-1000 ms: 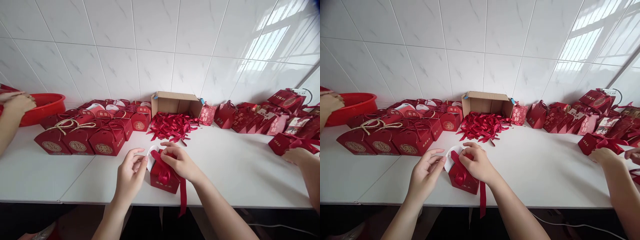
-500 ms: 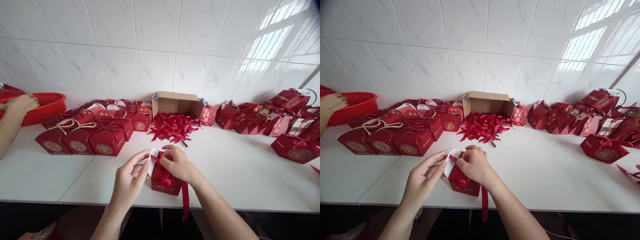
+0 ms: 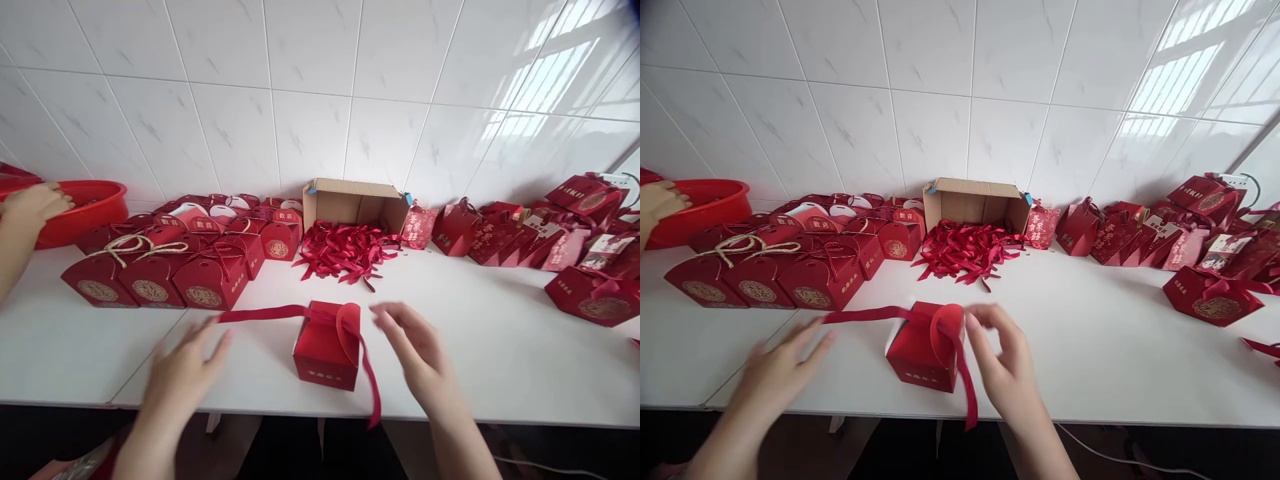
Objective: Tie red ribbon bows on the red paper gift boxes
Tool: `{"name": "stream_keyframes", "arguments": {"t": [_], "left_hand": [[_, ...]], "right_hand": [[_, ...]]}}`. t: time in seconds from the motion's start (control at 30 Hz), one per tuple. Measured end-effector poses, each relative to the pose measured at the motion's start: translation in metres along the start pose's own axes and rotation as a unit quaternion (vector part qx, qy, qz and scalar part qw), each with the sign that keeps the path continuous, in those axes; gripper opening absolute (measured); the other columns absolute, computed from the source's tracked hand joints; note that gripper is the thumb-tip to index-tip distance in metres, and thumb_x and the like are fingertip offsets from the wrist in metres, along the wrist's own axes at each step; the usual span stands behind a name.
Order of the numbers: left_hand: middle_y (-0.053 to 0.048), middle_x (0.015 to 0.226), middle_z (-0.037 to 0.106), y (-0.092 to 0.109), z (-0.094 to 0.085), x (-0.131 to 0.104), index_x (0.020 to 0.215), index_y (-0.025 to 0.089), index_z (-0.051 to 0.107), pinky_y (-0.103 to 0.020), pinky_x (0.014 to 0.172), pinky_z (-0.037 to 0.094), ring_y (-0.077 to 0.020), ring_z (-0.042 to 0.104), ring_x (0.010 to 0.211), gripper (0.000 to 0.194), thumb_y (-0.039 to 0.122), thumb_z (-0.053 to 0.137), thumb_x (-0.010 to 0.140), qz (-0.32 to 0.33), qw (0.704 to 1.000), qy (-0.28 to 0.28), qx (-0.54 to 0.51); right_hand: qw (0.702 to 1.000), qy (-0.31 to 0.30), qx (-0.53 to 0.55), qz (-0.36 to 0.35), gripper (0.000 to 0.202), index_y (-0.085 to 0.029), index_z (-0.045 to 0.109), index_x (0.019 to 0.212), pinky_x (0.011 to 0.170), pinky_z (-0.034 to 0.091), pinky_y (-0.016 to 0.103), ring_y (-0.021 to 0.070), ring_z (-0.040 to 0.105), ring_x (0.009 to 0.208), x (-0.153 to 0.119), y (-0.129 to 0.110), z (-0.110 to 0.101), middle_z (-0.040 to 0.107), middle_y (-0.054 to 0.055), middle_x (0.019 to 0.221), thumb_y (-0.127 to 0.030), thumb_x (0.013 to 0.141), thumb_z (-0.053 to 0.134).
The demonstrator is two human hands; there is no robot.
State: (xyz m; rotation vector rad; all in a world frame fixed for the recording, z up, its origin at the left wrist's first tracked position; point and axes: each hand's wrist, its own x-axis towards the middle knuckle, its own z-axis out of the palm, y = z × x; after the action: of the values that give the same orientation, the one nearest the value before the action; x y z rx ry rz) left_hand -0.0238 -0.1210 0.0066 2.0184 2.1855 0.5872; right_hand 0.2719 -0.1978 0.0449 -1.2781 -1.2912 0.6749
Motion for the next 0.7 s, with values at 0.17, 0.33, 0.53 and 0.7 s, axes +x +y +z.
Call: {"name": "stream_keyframes", "arguments": {"t": [0.17,0.33,0.53,0.7], "left_hand": [[-0.020,0.136,0.051,-0.033,-0.003,-0.006,0.125,0.015,0.053,-0.058,0.101,0.035,-0.0404,0.042,0.129,0.052,0.042,0.048,0.082,-0.054,0.994,0.063,-0.076],[-0.001,0.066,0.065,-0.004,0.005,-0.035,0.073,0.023,0.063,-0.026,0.065,0.050,-0.0206,0.063,0.069,0.040,0.057,0.044,0.082,0.014,0.963,-0.100,-0.250],[-0.003,0.051,0.057,0.009,0.005,-0.037,0.049,0.021,0.058,-0.029,0.064,0.049,-0.0197,0.058,0.057,0.058,0.062,0.037,0.085,-0.012,0.932,-0.183,-0.313],[-0.004,0.052,0.051,0.036,0.006,-0.046,0.048,0.023,0.053,-0.033,0.092,0.044,-0.0292,0.060,0.104,0.053,0.058,0.042,0.087,0.070,0.886,-0.172,-0.425]], "right_hand": [[0.959,-0.100,0.143,0.221,0.046,-0.016,0.068,0.091,0.053,0.035,0.026,0.0100,0.032,0.040,-0.058,0.026,-0.012,0.033,-0.008,0.037,-0.057,0.088,0.046],[0.937,-0.099,0.137,0.307,0.062,-0.011,0.061,0.114,0.049,0.027,0.024,0.0086,0.025,0.038,-0.073,0.036,0.005,0.031,-0.010,0.037,-0.063,0.086,0.044],[0.928,-0.087,0.146,0.332,0.078,-0.014,0.040,0.140,0.048,0.027,0.022,0.0091,0.029,0.040,-0.082,0.031,0.005,0.037,-0.009,0.040,-0.066,0.083,0.047],[0.917,-0.094,0.225,0.315,0.074,-0.017,0.037,0.143,0.039,0.021,0.019,0.0087,0.029,0.037,-0.073,0.039,0.008,0.043,-0.007,0.042,-0.063,0.086,0.044]]}}
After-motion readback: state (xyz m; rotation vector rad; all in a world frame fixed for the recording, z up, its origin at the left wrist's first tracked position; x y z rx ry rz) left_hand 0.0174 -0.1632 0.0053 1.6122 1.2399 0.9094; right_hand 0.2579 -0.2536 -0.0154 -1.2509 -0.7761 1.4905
